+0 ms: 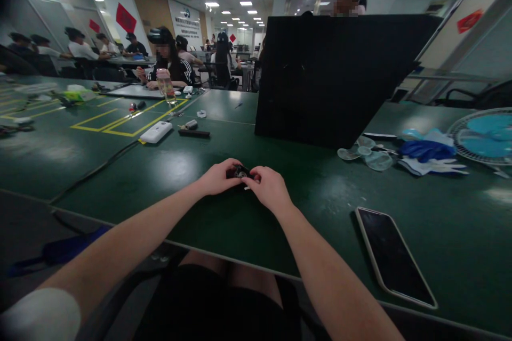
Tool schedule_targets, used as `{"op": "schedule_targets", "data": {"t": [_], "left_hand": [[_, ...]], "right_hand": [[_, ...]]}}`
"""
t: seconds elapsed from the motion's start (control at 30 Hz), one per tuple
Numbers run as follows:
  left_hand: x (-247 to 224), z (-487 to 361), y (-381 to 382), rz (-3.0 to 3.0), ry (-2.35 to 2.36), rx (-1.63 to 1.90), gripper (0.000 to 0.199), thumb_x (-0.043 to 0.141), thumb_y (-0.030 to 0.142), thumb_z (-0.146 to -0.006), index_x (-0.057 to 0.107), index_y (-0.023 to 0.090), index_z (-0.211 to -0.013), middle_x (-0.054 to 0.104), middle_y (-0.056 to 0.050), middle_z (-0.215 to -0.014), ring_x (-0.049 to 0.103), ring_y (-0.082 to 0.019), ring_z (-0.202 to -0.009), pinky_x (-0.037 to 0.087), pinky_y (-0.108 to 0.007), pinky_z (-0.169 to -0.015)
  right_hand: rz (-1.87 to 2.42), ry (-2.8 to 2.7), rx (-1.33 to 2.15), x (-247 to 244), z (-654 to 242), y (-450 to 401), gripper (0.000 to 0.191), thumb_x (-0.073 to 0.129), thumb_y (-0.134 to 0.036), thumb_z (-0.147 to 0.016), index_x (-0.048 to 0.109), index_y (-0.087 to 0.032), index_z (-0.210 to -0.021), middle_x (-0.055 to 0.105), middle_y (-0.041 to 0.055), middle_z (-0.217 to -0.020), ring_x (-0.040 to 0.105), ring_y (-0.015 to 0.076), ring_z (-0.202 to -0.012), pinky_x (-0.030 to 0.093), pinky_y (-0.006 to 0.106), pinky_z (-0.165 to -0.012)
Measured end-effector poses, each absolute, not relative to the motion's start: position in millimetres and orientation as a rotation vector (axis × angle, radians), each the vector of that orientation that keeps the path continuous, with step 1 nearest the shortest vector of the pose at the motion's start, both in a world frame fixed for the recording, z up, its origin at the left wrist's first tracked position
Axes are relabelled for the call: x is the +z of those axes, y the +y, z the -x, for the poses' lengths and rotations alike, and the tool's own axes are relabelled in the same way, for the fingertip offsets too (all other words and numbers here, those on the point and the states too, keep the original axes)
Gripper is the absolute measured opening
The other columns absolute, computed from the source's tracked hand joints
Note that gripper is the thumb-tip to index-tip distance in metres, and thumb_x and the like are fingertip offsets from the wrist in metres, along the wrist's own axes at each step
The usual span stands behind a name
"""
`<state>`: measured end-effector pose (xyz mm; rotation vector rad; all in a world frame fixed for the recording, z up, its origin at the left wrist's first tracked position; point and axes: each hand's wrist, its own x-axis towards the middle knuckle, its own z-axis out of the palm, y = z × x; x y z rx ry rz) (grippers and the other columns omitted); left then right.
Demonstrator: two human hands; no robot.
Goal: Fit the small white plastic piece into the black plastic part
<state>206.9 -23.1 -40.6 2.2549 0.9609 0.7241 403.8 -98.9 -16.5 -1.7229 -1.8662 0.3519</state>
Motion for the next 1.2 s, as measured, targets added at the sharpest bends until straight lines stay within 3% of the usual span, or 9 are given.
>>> {"op": "schedule_targets", "data": {"t": [0.13,0.37,0.5,0.63,0.73,0.83,0.93,1.07,1.2], "left_hand": [[-37,-205,-24,-2.338,1.028,0.715,0.046,0.068,0.045,-0.082,0.055,0.024,-0.121,0.072,-0.005,-0.105,0.069,-0.023,-0.095,0.054,-0.041,-0.087],[-29,-204,-29,-2.450,1.016,0.657,0.049,0.072,0.044,-0.078,0.056,0.024,-0.120,0.073,-0.004,-0.104,0.069,-0.024,-0.097,0.045,-0.047,-0.104],[-29,-206,-29,-2.437,1.052,0.671,0.045,0.068,0.046,-0.080,0.057,0.024,-0.118,0.073,-0.004,-0.099,0.069,-0.024,-0.092,0.046,-0.047,-0.102],[-30,-204,-28,-2.417,1.063,0.674,0.043,0.068,0.046,-0.081,0.059,0.024,-0.116,0.073,-0.004,-0.099,0.069,-0.024,-0.092,0.047,-0.046,-0.100],[-30,-202,-27,-2.426,1.023,0.683,0.044,0.069,0.045,-0.080,0.058,0.025,-0.117,0.073,-0.004,-0.101,0.070,-0.024,-0.095,0.046,-0.046,-0.102],[-31,-201,-26,-2.426,1.028,0.667,0.046,0.070,0.045,-0.079,0.057,0.024,-0.118,0.074,-0.003,-0.098,0.070,-0.024,-0.093,0.044,-0.048,-0.104],[-32,-200,-25,-2.373,1.025,0.676,0.047,0.071,0.046,-0.078,0.058,0.023,-0.117,0.074,-0.004,-0.099,0.070,-0.024,-0.093,0.048,-0.045,-0.099],[-31,-197,-21,-2.209,0.990,0.669,0.051,0.072,0.047,-0.077,0.058,0.021,-0.118,0.074,-0.006,-0.103,0.071,-0.022,-0.092,0.054,-0.039,-0.085],[-29,-195,-20,-2.152,0.979,0.622,0.051,0.072,0.045,-0.077,0.057,0.021,-0.119,0.073,-0.006,-0.102,0.071,-0.022,-0.091,0.055,-0.038,-0.081]], "right_hand": [[1.699,-1.871,0.404,-17,-405,-98,0.024,0.064,-0.044,-0.088,0.073,-0.022,-0.084,0.069,0.0041,-0.088,0.062,0.0182,-0.074,0.049,0.032,-0.065],[1.546,-1.369,0.602,-24,-408,-83,0.045,0.055,-0.058,-0.090,0.076,-0.019,-0.094,0.072,0.0064,-0.082,0.064,0.0191,-0.068,0.051,0.031,-0.056],[1.427,-1.387,0.821,-31,-405,-79,0.033,0.066,-0.044,-0.085,0.074,-0.018,-0.105,0.074,0.0078,-0.098,0.069,0.0203,-0.082,0.058,0.034,-0.070],[1.516,-1.506,0.648,-31,-410,-83,0.033,0.070,-0.032,-0.080,0.072,-0.020,-0.111,0.073,0.0080,-0.107,0.069,0.0202,-0.088,0.057,0.038,-0.079],[1.522,-1.435,0.518,-27,-413,-85,0.033,0.068,-0.033,-0.082,0.072,-0.021,-0.112,0.070,0.0094,-0.115,0.069,0.0208,-0.092,0.056,0.039,-0.084],[1.344,-1.368,0.660,-22,-410,-87,0.034,0.068,-0.041,-0.084,0.071,-0.019,-0.109,0.073,0.0093,-0.108,0.069,0.0213,-0.096,0.054,0.038,-0.088],[1.334,-1.466,0.677,-17,-405,-92,0.034,0.068,-0.046,-0.084,0.071,-0.018,-0.103,0.074,0.0079,-0.101,0.069,0.0210,-0.092,0.054,0.037,-0.084],[1.570,-1.728,0.440,-11,-403,-99,0.029,0.064,-0.048,-0.086,0.074,-0.023,-0.097,0.073,0.0041,-0.095,0.065,0.0194,-0.077,0.050,0.035,-0.069],[1.598,-1.747,0.295,-8,-404,-101,0.028,0.061,-0.046,-0.089,0.074,-0.024,-0.099,0.073,0.0036,-0.097,0.065,0.0203,-0.081,0.049,0.034,-0.069]]}}
